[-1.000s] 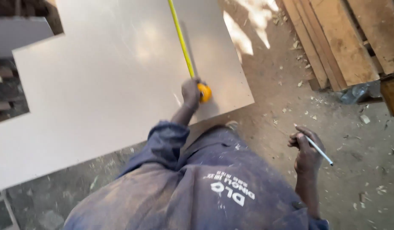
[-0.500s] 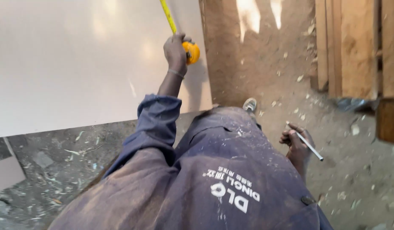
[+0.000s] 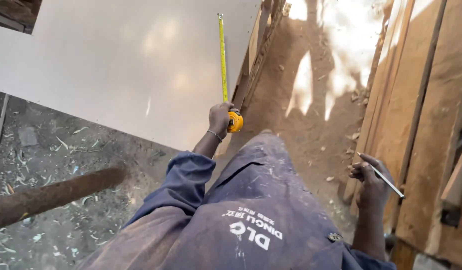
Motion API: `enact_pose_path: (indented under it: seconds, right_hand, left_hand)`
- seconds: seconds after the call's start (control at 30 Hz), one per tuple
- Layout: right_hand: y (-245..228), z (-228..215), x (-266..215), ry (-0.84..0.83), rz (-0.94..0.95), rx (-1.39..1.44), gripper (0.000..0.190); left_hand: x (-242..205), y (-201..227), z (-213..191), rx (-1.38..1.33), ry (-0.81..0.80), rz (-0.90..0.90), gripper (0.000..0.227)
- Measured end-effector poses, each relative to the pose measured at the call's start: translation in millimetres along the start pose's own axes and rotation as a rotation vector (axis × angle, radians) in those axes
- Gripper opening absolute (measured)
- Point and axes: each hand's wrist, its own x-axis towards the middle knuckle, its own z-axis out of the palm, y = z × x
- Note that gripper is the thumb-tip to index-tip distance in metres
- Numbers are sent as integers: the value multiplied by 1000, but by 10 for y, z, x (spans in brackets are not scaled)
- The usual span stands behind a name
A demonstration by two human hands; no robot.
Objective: The person measures dimensions on a wooden panel using a tape measure and square, marks lines with a pencil, and hammers nails to attach the panel to a furniture frame.
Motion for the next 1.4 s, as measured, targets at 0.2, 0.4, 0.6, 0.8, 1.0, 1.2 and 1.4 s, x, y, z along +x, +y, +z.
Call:
enact_pose_path:
  seconds: [0.2,0.4,0.6,0.8,1.0,1.2,1.4]
  right_hand:
    - [-3,448,952,-5,77,107,25]
    - [-459,1285,1995,-142,62,45,26]
    - [-868,1880,2935,-274,46,-30,25]
    - [-1388,2294,3568,-266,31,-32,36]
    - [-1451,2465,4367,-378,-39,-113,48]
    - [-1187,2379,5291,-481,46,-48,30]
    - [-1338,2386,5781,-493,57,-3,28]
  left_hand:
    - [-7,671,687,182,-85,79,30]
    - [849,924,1460,203,-87,60,30]
    - [1417,1348,2170,308,-239,28,31]
    - [1580,1819,2837,735,-562,220,26]
    - [1817,1901,3411,978,-765,305,27]
    - [2037,1953,3959,1046,-726,295,24]
    - [2246,2285,4376,1097,-745,315,23]
